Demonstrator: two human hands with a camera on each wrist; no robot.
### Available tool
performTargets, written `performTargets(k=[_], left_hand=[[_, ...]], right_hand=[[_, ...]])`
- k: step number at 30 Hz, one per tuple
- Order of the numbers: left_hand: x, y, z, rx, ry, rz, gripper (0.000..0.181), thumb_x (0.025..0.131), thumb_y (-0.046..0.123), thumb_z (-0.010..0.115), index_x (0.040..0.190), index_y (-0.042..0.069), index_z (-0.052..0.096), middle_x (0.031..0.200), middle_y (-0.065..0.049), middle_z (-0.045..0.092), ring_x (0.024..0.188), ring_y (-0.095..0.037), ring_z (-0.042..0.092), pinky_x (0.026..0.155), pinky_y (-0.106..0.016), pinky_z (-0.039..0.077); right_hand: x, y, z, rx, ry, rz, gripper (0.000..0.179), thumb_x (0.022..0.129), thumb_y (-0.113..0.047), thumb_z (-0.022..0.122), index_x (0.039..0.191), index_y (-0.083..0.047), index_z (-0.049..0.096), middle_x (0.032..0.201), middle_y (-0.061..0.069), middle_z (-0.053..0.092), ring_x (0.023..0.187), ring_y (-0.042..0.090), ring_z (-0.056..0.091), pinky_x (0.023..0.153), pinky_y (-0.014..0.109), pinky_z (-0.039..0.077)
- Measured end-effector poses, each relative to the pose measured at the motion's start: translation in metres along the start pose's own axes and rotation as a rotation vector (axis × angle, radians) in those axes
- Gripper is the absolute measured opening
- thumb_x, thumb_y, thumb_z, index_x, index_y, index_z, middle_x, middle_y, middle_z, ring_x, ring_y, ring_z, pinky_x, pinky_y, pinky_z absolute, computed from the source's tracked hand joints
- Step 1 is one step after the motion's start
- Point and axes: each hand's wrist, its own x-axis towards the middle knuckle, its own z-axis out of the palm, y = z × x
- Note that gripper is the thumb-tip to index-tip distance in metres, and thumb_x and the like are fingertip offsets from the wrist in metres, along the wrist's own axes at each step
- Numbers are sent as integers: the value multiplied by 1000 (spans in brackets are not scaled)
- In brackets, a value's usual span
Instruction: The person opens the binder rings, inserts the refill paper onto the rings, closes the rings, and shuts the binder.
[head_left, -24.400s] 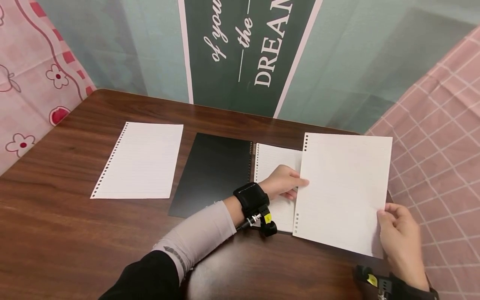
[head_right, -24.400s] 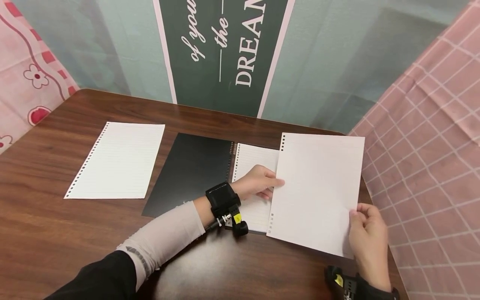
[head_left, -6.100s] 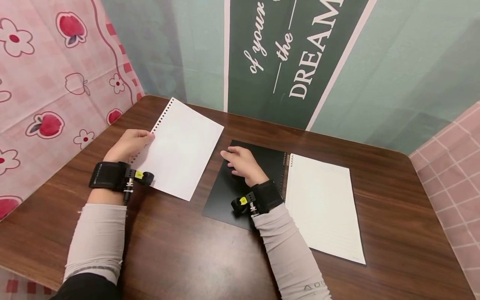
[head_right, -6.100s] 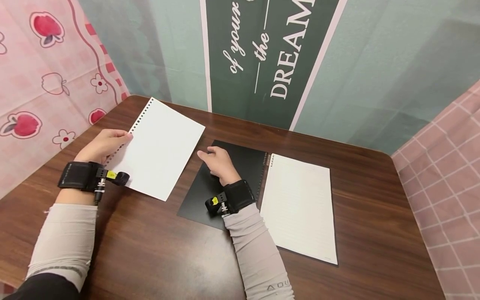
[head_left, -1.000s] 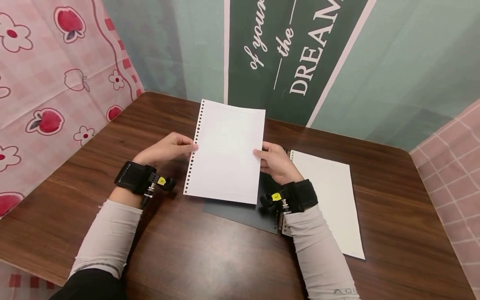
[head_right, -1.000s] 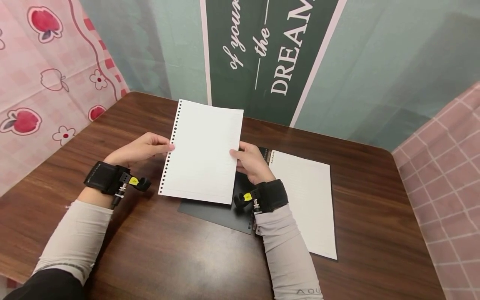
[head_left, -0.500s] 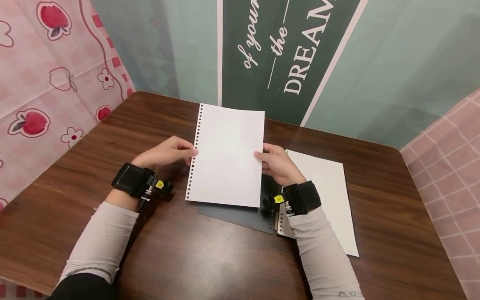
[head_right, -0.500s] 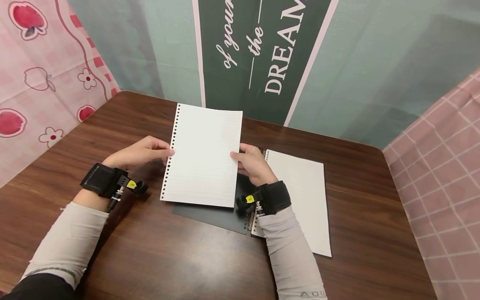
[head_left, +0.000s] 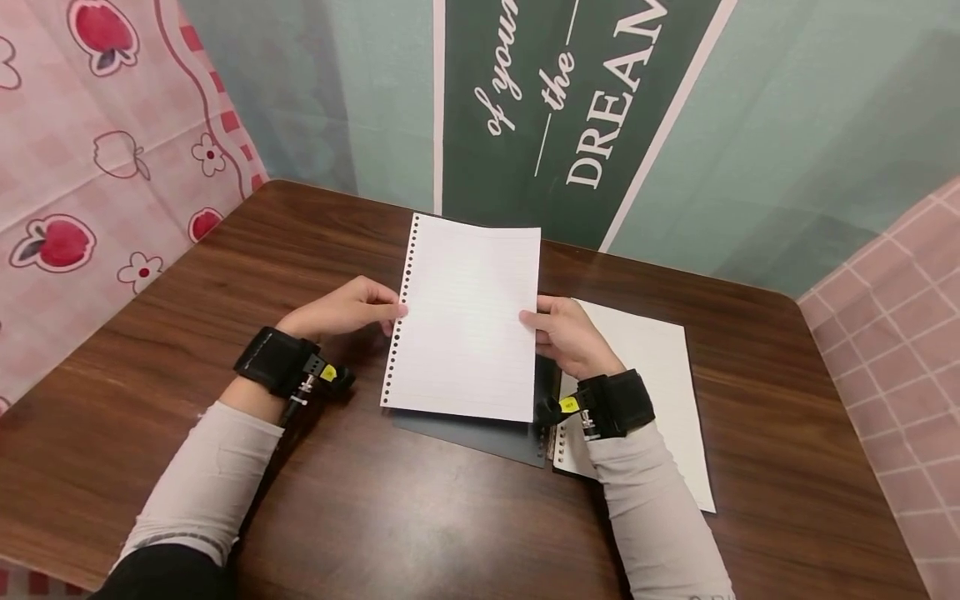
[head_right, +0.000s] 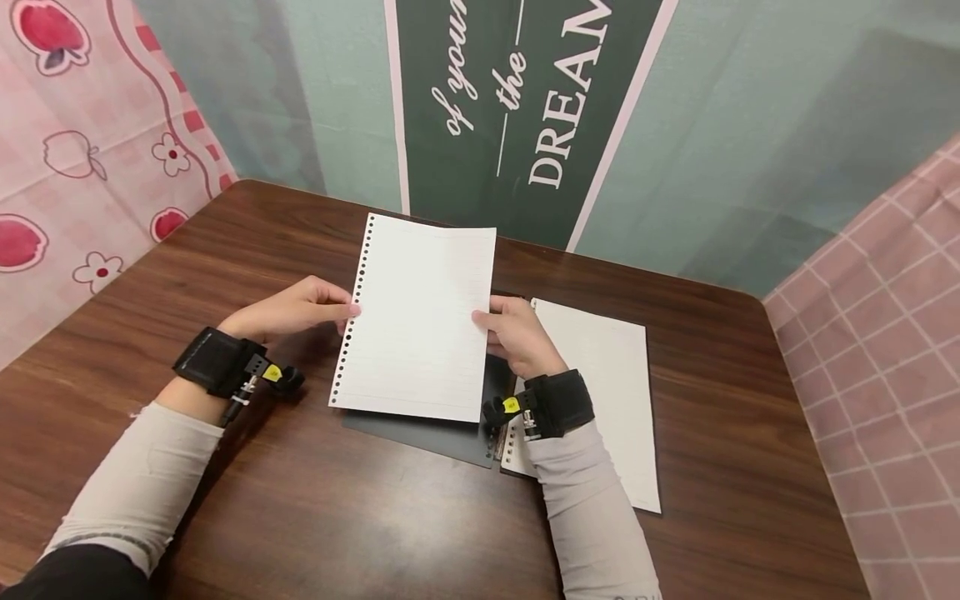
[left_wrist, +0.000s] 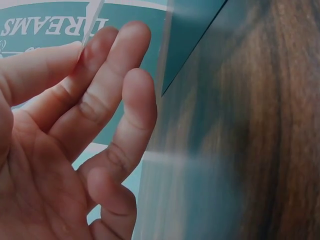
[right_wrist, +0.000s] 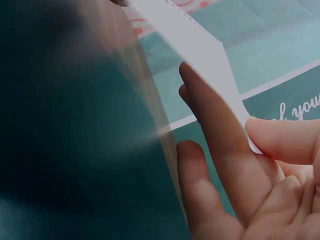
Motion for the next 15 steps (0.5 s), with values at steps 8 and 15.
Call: performTargets(k=[8, 15], left_hand=[[7, 1, 7, 20, -20, 25, 25, 103, 15, 59, 86, 1, 70, 74, -10, 65, 76, -28, 63, 69, -30, 43], [14, 1, 15, -2, -39, 48, 25, 103, 14, 59, 85, 1, 69, 75, -10, 64, 75, -25, 64, 68, -31, 45]], right_hand=[[-6, 2, -7, 4, 17, 9, 38, 107, -5, 49, 142, 9, 48, 88, -3, 72, 74, 7, 68, 78, 26, 56], [-11, 8, -15, 9, 19, 20, 41, 107, -5, 48, 144, 10, 45, 85, -3, 68, 66, 8, 55, 77, 26, 52]])
